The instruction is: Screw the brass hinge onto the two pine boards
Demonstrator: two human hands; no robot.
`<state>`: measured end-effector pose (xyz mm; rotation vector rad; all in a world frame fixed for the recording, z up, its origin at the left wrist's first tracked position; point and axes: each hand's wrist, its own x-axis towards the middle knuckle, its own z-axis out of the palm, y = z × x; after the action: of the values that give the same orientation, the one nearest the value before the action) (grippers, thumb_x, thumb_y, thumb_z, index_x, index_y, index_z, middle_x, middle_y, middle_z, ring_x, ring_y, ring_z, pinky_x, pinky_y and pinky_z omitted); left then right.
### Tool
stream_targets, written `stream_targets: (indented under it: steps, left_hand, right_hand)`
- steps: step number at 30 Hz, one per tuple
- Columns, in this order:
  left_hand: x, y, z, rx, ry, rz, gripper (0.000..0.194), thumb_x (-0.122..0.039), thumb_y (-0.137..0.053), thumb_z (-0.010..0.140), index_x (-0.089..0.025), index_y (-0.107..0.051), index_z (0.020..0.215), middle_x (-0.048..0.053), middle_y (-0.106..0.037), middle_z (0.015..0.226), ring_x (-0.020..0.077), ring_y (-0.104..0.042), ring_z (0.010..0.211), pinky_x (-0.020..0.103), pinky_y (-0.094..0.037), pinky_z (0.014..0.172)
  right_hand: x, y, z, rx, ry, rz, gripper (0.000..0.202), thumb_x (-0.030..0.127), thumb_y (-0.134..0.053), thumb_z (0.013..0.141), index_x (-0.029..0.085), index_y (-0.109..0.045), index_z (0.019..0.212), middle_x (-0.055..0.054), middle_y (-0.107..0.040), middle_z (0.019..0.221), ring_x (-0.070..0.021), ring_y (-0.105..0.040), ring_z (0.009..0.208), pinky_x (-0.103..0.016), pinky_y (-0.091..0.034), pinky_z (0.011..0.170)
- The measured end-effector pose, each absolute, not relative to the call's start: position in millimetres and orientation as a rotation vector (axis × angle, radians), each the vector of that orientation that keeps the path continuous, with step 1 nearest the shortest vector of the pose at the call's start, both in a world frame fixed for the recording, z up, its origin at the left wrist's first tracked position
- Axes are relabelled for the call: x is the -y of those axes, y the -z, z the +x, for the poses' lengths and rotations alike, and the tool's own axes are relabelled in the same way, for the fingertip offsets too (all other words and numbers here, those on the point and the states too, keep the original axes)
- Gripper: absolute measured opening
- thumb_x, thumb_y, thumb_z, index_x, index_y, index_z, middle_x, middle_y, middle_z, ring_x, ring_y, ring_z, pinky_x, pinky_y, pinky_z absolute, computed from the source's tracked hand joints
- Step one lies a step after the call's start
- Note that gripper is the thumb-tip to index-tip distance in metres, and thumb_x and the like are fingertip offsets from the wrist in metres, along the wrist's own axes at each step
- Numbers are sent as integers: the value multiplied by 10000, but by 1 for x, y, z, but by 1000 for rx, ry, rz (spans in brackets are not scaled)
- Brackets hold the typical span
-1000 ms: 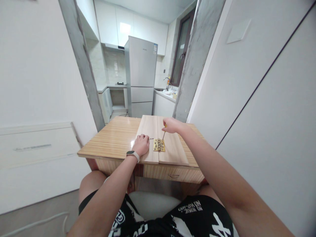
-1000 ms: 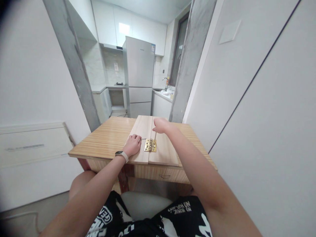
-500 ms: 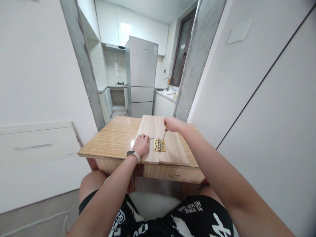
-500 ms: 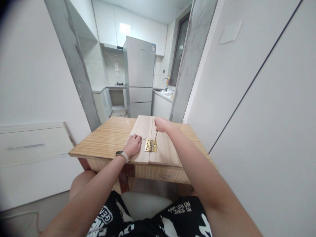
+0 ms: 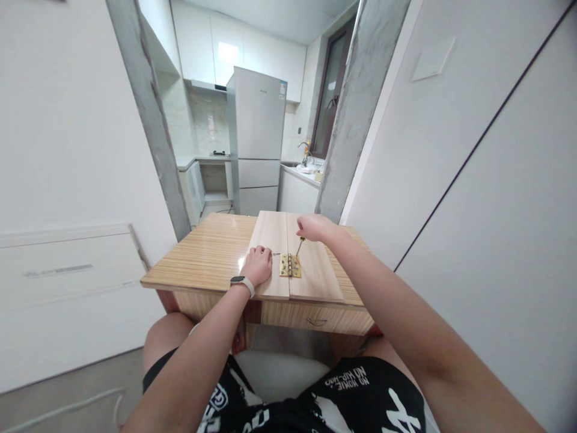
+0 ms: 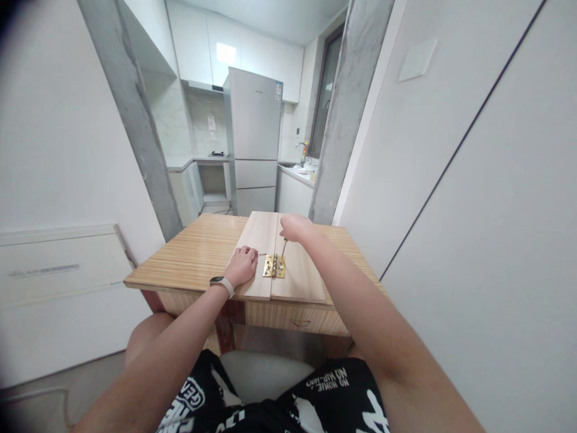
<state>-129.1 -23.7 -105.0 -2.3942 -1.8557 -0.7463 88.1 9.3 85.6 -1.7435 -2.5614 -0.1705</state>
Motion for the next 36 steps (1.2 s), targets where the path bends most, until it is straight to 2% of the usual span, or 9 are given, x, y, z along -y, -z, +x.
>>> stream_targets:
  steps: [5,8,10,12,15,19,22,29,36]
  left_hand:
    - [23,106,-130,1849,753,-2399,319,-329,-448,1074,-217,-655,1289,157,-618,1279,315,-519,1181,448,-407,1053]
    - [23,106,-130,1851,754,-2396,316,-331,-451,1076,-211,-651,1290,156,-615,1272,313,-519,1179,443,-407,1049]
    - [23,105,-129,1854,750,-2400,311,-327,-457,1074,-210,-651,1286,154,-614,1274,316,-516,1181,444,-407,1047]
    - [24,104,-129,1862,745,-2402,306,-321,-463,1070,-214,-651,1286,153,-613,1281,318,-515,1186,446,-407,1048]
    - [24,104,-129,1868,748,-2399,305,-320,-466,1069,-222,-651,1291,151,-610,1292,316,-517,1195,445,-406,1050]
    - [23,107,-129,1845,753,-2393,315,-322,-463,1069,-212,-654,1293,156,-613,1281,319,-515,1186,448,-408,1048]
    - [22,108,-130,1829,753,-2390,320,-318,-458,1069,-205,-653,1296,157,-615,1275,320,-513,1174,448,-413,1041]
    - [21,108,-129,1834,732,-2384,309,-321,-460,1070,-217,-657,1284,154,-616,1265,317,-520,1169,456,-416,1040]
    - [21,111,-130,1823,758,-2384,304,-319,-457,1075,-212,-656,1278,148,-614,1266,313,-518,1158,441,-407,1037]
  right_hand:
    - [-13,-83,86,2542,56,-1700,307,180,-943,685,227,-794,948,-92,-818,1024,-281,-760,964,-317,-545,798]
    - [-8,-84,84,2584,142,-1739,288,370,-908,789,183,-800,980,-153,-817,1056,-301,-760,1007,-324,-553,816]
    - [-5,-86,83,2563,217,-1782,396,541,-762,919,155,-804,1000,-208,-808,1077,-318,-761,1037,-341,-556,847]
    - [-3,-87,83,2532,270,-1814,494,602,-630,992,143,-809,1024,-244,-795,1111,-334,-762,1059,-365,-557,877]
    - [-5,-88,85,2547,279,-1824,420,544,-676,978,152,-811,1046,-244,-790,1133,-346,-763,1062,-387,-558,881]
    - [-8,-88,84,2597,195,-1761,237,358,-836,867,199,-802,1039,-150,-817,1064,-305,-770,1001,-342,-553,803]
    - [-4,-90,80,2645,152,-1761,289,253,-880,811,203,-794,1082,-111,-820,1092,-278,-767,1032,-302,-552,810]
    - [6,-97,79,2573,282,-1906,539,594,-612,1006,116,-778,1192,-253,-768,1225,-331,-739,1178,-342,-552,954]
    - [-2,-94,84,2640,267,-1838,322,405,-727,949,192,-778,1186,-159,-795,1201,-286,-759,1103,-321,-563,873]
